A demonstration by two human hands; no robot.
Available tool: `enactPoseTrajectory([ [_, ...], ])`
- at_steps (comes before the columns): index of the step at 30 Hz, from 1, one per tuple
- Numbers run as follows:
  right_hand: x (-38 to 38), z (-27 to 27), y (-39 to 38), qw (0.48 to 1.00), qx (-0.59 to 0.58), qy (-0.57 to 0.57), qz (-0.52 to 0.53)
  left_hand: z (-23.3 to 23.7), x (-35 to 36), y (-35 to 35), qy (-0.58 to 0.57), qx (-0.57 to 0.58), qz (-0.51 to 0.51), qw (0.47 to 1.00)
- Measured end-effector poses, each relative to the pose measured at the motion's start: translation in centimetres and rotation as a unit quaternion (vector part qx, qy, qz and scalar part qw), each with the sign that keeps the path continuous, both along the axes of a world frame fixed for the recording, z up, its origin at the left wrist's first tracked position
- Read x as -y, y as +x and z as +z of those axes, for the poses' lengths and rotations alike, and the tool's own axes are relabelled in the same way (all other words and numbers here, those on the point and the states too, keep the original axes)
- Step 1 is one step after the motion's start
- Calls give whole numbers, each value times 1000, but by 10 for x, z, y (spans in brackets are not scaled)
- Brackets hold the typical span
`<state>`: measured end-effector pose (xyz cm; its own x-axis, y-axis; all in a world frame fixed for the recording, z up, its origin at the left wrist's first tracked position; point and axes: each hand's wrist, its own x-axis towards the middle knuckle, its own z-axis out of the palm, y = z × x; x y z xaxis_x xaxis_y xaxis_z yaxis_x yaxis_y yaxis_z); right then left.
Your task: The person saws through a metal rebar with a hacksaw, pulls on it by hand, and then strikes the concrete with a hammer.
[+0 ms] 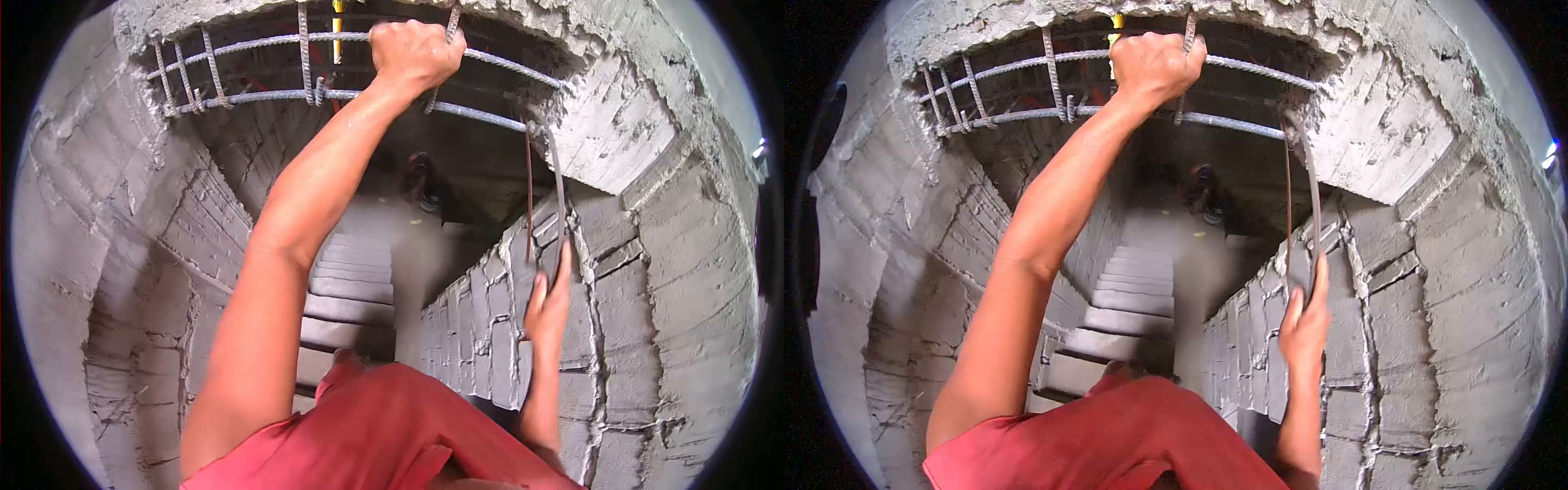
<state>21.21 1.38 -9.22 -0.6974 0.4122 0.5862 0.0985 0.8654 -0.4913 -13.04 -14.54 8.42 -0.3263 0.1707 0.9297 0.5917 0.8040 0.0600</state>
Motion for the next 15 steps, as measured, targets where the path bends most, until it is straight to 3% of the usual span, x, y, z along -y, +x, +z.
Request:
enactPoseTrajectory([
  [1, -4, 12, -22, 997, -34, 69, 5, 3, 1, -4, -6, -2, -2, 1000],
  [4, -10, 46, -68, 998, -52, 36, 19, -1, 3, -8, -7, -39, -26, 999],
  [7, 11, 31, -29, 1000, -19, -4, 23, 3, 12, 17, -18, 24, -77, 997],
  [9, 6, -11, 20, 1000, 5, -8, 15, 0, 8, 11, -2, -13, -46, 999],
  [11, 9, 1, 17, 999, 14, -41, 22, 0, 5, 6, -4, -19, -30, 999],
  [15, -10, 51, -72, 998, -40, -18, 52, -6, 1, 1, 7, -50, -26, 998],
])
